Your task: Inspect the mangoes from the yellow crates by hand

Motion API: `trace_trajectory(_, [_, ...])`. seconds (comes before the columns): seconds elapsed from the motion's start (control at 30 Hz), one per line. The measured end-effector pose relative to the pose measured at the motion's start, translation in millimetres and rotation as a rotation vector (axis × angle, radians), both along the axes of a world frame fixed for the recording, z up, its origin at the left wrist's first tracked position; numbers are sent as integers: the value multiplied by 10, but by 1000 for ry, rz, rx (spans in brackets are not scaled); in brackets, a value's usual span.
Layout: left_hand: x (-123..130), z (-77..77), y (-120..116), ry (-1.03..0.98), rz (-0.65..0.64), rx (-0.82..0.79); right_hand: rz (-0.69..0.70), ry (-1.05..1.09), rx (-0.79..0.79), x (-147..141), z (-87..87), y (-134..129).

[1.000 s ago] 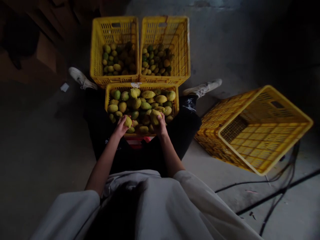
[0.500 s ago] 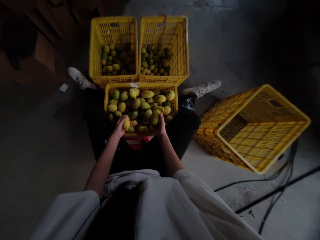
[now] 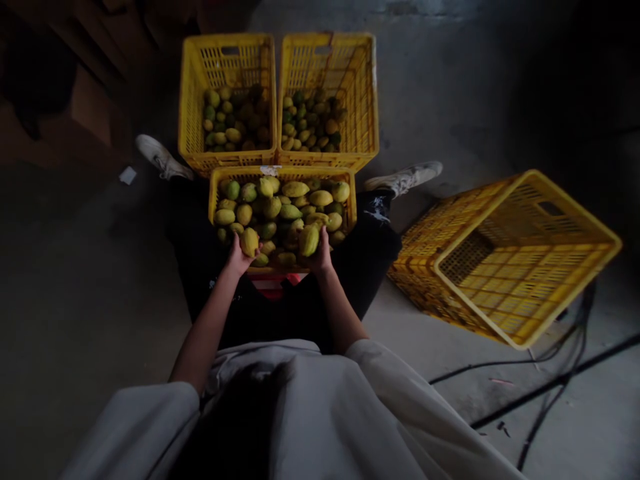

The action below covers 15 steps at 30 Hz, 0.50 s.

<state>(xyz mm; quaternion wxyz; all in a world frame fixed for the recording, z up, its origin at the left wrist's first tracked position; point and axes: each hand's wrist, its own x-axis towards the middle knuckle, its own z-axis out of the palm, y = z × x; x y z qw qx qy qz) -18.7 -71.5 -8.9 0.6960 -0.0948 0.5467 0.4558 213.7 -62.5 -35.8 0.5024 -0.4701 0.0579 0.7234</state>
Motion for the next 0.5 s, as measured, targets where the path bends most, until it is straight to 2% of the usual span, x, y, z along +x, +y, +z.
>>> trace_trajectory(0.13, [5,72,13,-34,-17,33,-14,65,-69,-11,15,-6])
trace_trajectory(0.3, [45,133,17,-33,51,71,-4,143,-125,50,-85,22])
trace_trajectory(0.4, [38,121,12,-29,56,21,51,157,-53,84,-122,29])
trace_trajectory(0.5, [16,100,0,-61,22,-5,84,166,34,93,-75,9])
